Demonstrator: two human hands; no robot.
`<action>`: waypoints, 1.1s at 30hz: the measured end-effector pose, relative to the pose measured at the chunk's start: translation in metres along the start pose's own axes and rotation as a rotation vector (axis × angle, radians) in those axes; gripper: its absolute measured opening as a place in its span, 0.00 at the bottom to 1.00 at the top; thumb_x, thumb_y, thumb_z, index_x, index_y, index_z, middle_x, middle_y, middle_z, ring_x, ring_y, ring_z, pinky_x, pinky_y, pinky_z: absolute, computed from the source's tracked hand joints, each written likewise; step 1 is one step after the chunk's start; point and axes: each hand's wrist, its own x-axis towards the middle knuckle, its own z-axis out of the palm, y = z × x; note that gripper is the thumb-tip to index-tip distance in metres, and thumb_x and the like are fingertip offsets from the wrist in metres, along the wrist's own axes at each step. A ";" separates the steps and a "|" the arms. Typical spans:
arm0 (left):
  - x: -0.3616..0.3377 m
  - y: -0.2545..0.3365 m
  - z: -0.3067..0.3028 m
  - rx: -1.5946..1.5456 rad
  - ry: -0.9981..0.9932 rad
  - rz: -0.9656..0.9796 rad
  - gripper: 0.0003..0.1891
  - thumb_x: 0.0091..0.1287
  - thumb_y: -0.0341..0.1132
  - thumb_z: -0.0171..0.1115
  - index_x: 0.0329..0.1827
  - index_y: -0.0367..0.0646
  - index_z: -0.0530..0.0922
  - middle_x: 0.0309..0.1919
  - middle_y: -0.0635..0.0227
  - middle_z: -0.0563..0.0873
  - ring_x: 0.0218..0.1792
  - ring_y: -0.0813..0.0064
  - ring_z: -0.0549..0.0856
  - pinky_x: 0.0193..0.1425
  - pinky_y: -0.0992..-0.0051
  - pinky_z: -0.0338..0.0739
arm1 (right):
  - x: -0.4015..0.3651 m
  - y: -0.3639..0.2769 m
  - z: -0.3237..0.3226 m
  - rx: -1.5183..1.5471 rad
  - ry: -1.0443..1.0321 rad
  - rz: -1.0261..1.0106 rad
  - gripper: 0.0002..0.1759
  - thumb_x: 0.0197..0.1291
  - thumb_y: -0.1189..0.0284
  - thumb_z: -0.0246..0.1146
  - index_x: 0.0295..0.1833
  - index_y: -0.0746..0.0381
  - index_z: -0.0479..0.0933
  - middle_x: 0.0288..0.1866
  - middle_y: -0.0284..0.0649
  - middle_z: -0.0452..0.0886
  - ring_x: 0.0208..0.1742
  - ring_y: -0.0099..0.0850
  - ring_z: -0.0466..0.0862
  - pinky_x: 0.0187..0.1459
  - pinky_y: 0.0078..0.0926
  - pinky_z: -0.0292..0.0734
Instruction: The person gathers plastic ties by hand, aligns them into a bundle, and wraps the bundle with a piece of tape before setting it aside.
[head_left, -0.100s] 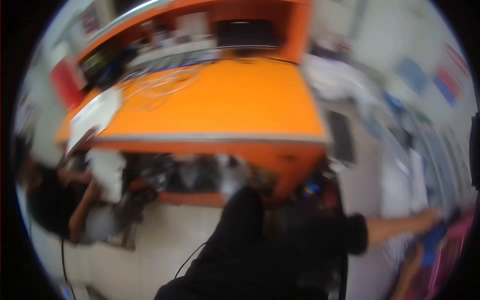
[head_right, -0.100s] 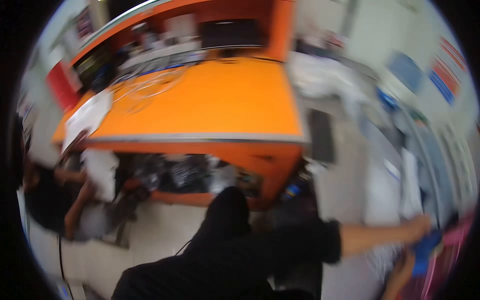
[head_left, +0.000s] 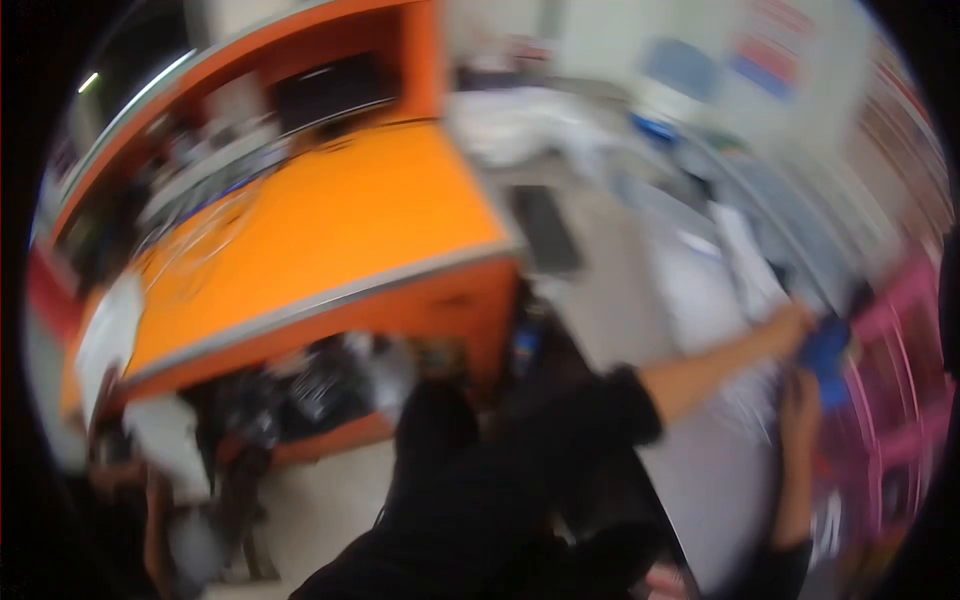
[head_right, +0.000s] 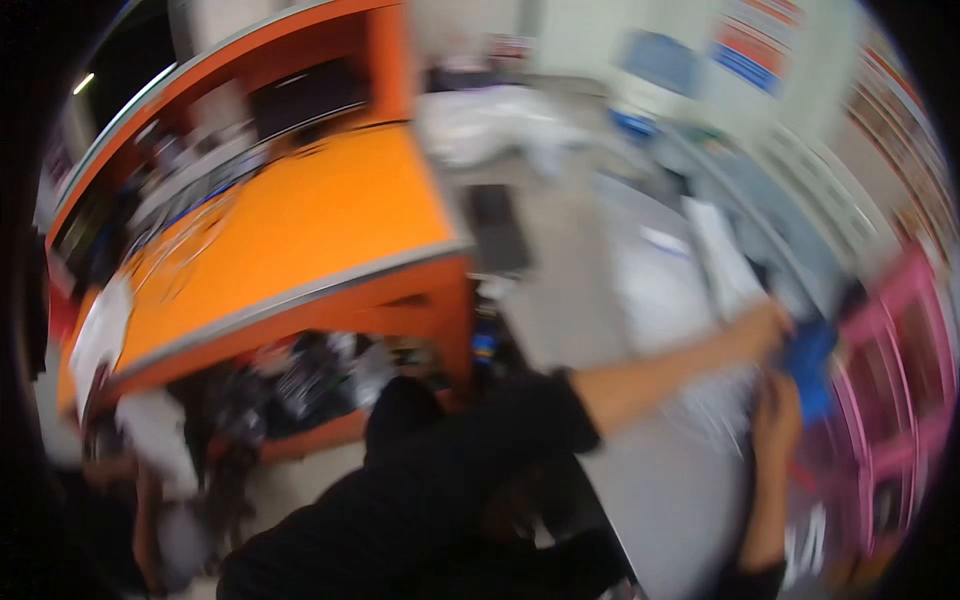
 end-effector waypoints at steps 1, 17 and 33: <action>0.053 0.044 -0.003 -0.094 -0.074 0.052 0.08 0.44 0.29 0.57 0.28 0.40 0.80 0.30 0.57 0.80 0.36 0.63 0.78 0.42 0.67 0.71 | 0.034 -0.012 -0.052 -0.102 0.111 -0.042 0.10 0.58 0.74 0.55 0.42 0.67 0.75 0.41 0.47 0.78 0.45 0.38 0.77 0.49 0.29 0.69; -0.149 0.131 -0.134 -0.085 -0.839 -1.257 0.09 0.69 0.39 0.43 0.35 0.47 0.68 0.19 0.81 0.62 0.18 0.89 0.58 0.20 0.86 0.52 | -0.128 -0.174 0.113 1.162 0.490 0.762 0.18 0.60 0.78 0.52 0.57 0.67 0.67 0.44 0.43 0.78 0.46 0.31 0.78 0.48 0.23 0.72; -0.170 0.087 -0.161 -0.091 -0.794 -1.207 0.09 0.68 0.39 0.47 0.34 0.45 0.69 0.24 0.76 0.70 0.19 0.88 0.62 0.21 0.87 0.56 | -0.126 -0.167 0.155 1.849 0.715 1.006 0.12 0.55 0.75 0.61 0.43 0.71 0.75 0.35 0.41 0.80 0.35 0.25 0.80 0.42 0.20 0.77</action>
